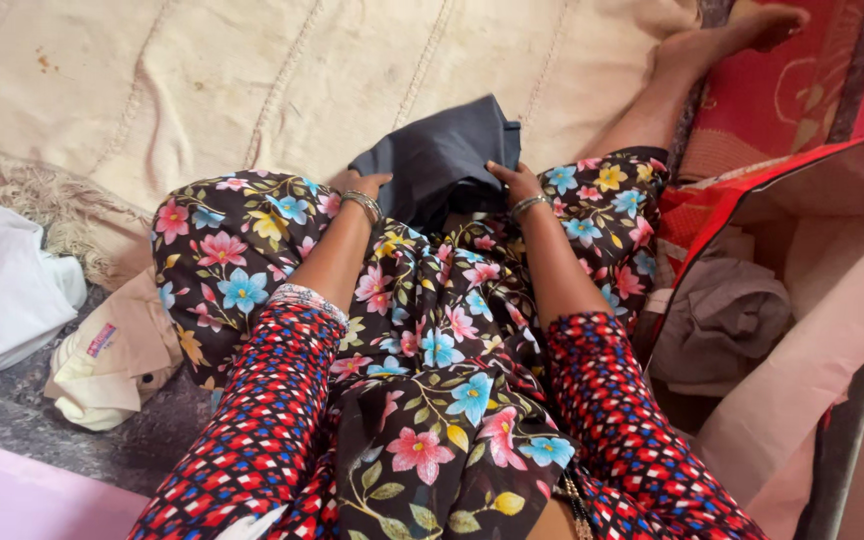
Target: The person folds dark trousers by hand while sitting on the floor, smoothing the fabric with both hands, folding the legs together, and then folding the item into a smaller rectangle before placing it aside.
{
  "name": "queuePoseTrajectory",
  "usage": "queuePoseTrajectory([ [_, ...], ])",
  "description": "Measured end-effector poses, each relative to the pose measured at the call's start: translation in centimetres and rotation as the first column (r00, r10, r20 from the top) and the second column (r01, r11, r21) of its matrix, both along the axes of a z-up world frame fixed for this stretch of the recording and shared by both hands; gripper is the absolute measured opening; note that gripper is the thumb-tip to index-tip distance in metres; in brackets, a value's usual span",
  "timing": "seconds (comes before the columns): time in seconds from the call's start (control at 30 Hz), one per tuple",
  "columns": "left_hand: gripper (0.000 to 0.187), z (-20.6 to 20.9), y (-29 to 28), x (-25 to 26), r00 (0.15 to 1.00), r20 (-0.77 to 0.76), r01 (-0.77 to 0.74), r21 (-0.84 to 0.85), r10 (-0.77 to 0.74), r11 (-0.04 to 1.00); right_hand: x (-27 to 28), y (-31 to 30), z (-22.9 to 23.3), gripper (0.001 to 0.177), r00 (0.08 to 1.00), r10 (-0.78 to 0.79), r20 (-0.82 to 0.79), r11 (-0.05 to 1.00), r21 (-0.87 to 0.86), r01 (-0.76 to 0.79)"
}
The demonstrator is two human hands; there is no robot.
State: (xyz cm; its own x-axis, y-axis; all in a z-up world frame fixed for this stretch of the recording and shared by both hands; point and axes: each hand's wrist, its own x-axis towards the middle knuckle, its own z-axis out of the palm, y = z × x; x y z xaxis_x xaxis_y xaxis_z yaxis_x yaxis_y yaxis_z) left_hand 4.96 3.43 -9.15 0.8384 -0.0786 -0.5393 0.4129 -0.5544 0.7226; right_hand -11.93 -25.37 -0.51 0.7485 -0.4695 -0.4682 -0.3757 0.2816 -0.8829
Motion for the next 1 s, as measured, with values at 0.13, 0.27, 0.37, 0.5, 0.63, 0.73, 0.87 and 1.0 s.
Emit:
queuePoseTrajectory([
  [0.13,0.064,1.1,-2.2,4.4,0.913,0.406,0.115,-0.352,0.041,0.929,-0.9,1.6,3.4,0.043,0.977,-0.185,0.105,0.967,0.2,0.161],
  [0.27,0.042,4.8,-2.0,11.1,0.73,0.657,0.395,-0.181,-0.188,0.901,-0.7,3.0,4.0,0.039,0.924,-0.372,0.089,0.9,0.277,0.336],
  [0.37,0.06,7.3,-1.3,11.9,0.639,0.745,0.399,-0.11,-0.19,0.91,-2.3,4.1,-0.6,0.056,0.957,0.209,-0.201,0.111,-0.967,-0.227],
  [0.5,0.1,8.8,1.5,6.3,0.515,0.679,0.44,0.314,-0.523,0.841,-1.0,4.7,-5.0,0.051,0.997,-0.023,-0.072,0.85,-0.526,-0.019],
  [0.63,0.114,9.4,-0.3,3.3,0.475,-0.177,0.805,0.483,-0.862,0.344,-0.3,5.4,-6.8,0.055,0.967,-0.253,-0.019,0.911,-0.341,0.232],
  [0.73,0.112,9.3,-1.7,2.5,0.481,-0.178,0.802,0.486,-0.858,0.348,-1.1,6.0,-5.2,0.061,0.961,-0.223,0.165,0.627,-0.731,0.271],
  [0.87,0.103,9.6,-3.0,2.4,0.451,-0.236,0.823,0.483,-0.861,0.299,0.8,9.5,-0.6,0.058,0.971,0.074,0.228,0.397,-0.9,0.181],
  [1.0,0.094,8.4,-3.8,1.7,0.421,-0.258,0.835,0.486,-0.869,0.26,8.1,11.2,-2.0,0.054,0.85,0.287,-0.443,0.087,-0.871,-0.483],
])
